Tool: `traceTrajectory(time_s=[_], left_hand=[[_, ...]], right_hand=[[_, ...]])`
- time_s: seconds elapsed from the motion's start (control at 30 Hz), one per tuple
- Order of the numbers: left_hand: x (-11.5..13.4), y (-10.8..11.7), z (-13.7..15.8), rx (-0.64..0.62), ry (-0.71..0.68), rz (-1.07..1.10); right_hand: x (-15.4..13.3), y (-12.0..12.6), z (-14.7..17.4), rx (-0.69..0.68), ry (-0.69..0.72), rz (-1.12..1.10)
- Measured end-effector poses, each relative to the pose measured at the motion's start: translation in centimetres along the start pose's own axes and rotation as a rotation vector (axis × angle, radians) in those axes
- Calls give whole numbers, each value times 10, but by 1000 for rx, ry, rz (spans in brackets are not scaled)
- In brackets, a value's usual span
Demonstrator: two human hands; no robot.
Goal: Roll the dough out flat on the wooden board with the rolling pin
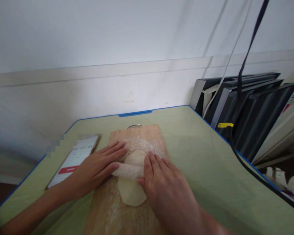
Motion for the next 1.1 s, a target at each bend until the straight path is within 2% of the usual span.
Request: traceTrajectory(time_s=[0.17,0.27,0.47,0.67,0.83,0.97,1.1], left_hand=[[6,1,-22,79,30,-71],[4,2,-42,70,10,-67],[-10,3,-82,29,32,20],[-14,4,-105,107,30,98],[-10,4,-99,122,37,86],[-2,2,-70,71,43,-25],[4,-1,-44,39,60,-91]], right_hand=[[1,-5,3,3,-68,-30],[8,-12,-3,-27,-110,-75],[32,-21,-20,-214,-128,-241],[60,-37,-34,-335,-125,-325],[62,-37,-34,-324,-69,-332],[34,-16,-19,-250,-36,-264],[12,-5,-9,-170,-119,-152]])
Point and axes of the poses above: each hand's wrist, its own z-axis away from the middle knuckle, its own y-axis out of the back of the hand, x = y × z, the point moved 2 cm from there along -z, towards the middle knuckle, and after that the axes turned 6 degrees about z, right-handed, at the moved point
